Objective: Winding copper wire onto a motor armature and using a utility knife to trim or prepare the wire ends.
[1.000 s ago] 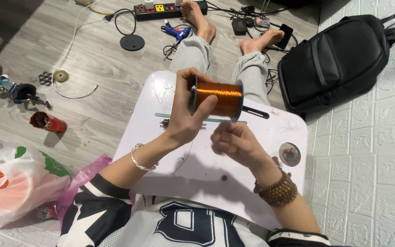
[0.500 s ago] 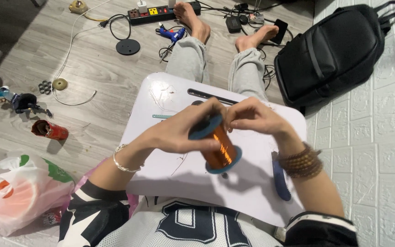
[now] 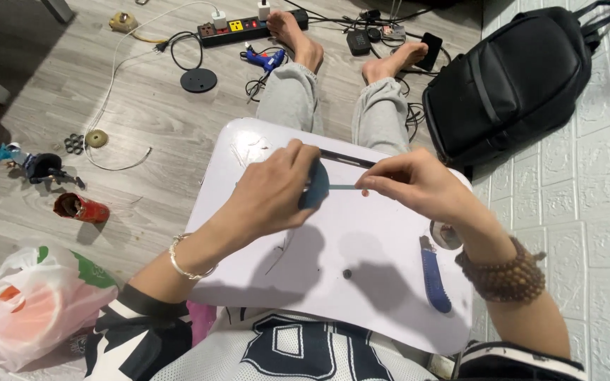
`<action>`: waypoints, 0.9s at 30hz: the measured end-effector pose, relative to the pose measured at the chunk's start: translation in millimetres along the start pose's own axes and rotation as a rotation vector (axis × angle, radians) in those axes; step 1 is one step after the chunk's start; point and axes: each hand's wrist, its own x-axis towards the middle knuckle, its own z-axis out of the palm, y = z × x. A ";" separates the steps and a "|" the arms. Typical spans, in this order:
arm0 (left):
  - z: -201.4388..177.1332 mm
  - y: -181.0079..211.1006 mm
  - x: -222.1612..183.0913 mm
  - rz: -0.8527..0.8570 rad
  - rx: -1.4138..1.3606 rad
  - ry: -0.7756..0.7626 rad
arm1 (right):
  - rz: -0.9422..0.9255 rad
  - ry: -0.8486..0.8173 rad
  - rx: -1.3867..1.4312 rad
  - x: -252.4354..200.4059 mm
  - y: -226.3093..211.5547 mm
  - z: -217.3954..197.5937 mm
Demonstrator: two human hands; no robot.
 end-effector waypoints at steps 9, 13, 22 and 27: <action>44.6 -30.2 12.1 0.025 -0.083 0.802 | 0.127 0.177 0.886 -15.9 38.6 55.1; 34.9 -17.9 17.9 0.102 -0.340 0.956 | 0.027 0.034 0.980 -12.2 51.9 76.0; 3.6 19.4 18.0 0.201 -0.851 0.955 | -0.217 -0.239 1.084 2.5 65.8 105.2; -2.4 23.3 21.4 0.154 -1.103 0.871 | -0.286 -0.031 1.058 2.3 67.4 114.8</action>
